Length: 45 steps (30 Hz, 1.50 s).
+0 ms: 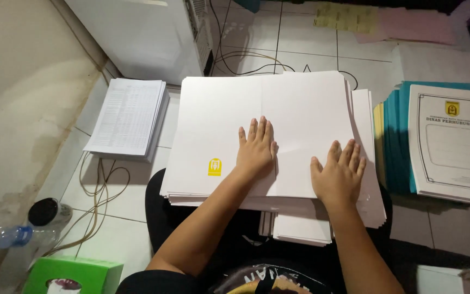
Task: The person sits on the floor and repeatedly folds blank white paper sheets in half. They place each folded sheet onto a growing stack on their lap, smoothing the crease with their hands.
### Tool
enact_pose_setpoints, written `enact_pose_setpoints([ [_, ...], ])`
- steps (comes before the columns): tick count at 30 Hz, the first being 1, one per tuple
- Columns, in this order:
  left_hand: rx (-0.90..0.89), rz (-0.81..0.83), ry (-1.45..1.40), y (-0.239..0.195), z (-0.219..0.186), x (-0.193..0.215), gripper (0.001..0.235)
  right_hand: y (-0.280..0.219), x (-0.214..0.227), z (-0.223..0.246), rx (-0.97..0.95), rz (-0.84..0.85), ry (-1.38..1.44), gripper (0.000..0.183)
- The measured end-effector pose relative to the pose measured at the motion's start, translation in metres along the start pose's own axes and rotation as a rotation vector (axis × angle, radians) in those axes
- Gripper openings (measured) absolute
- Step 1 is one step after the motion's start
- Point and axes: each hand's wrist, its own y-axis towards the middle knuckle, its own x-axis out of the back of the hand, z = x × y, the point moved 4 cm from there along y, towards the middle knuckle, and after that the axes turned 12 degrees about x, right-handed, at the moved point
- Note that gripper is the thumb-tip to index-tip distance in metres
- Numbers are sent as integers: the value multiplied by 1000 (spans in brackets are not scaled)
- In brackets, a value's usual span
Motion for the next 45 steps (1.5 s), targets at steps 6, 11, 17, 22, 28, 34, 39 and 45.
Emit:
enact_pose_setpoints([
  [6, -55, 57, -29, -46, 7, -6, 61, -10, -2, 30, 66, 38, -92, 81],
  [11, -75, -54, -5, -38, 15, -20, 67, -18, -4, 45, 431, 319, -5, 70],
  [17, -57, 5, -9, -42, 10, -7, 68, -18, 8, 42, 363, 339, -42, 71],
  [22, -82, 47, -15, -46, 13, -2, 67, 41, -10, -37, 223, 351, -35, 88],
  [28, -84, 61, -56, -45, 11, 1, 66, 153, -55, -64, 74, 236, -160, 93],
  [34, -87, 71, -80, -44, 12, 1, 65, 194, -49, 27, 67, 221, -55, 88],
  [39, -71, 75, -106, -41, 14, -6, 65, 177, -32, 69, 51, 153, -5, 74],
  [45, -17, 55, -107, -42, 15, -3, 66, 128, -1, 28, 124, 193, 53, 87],
])
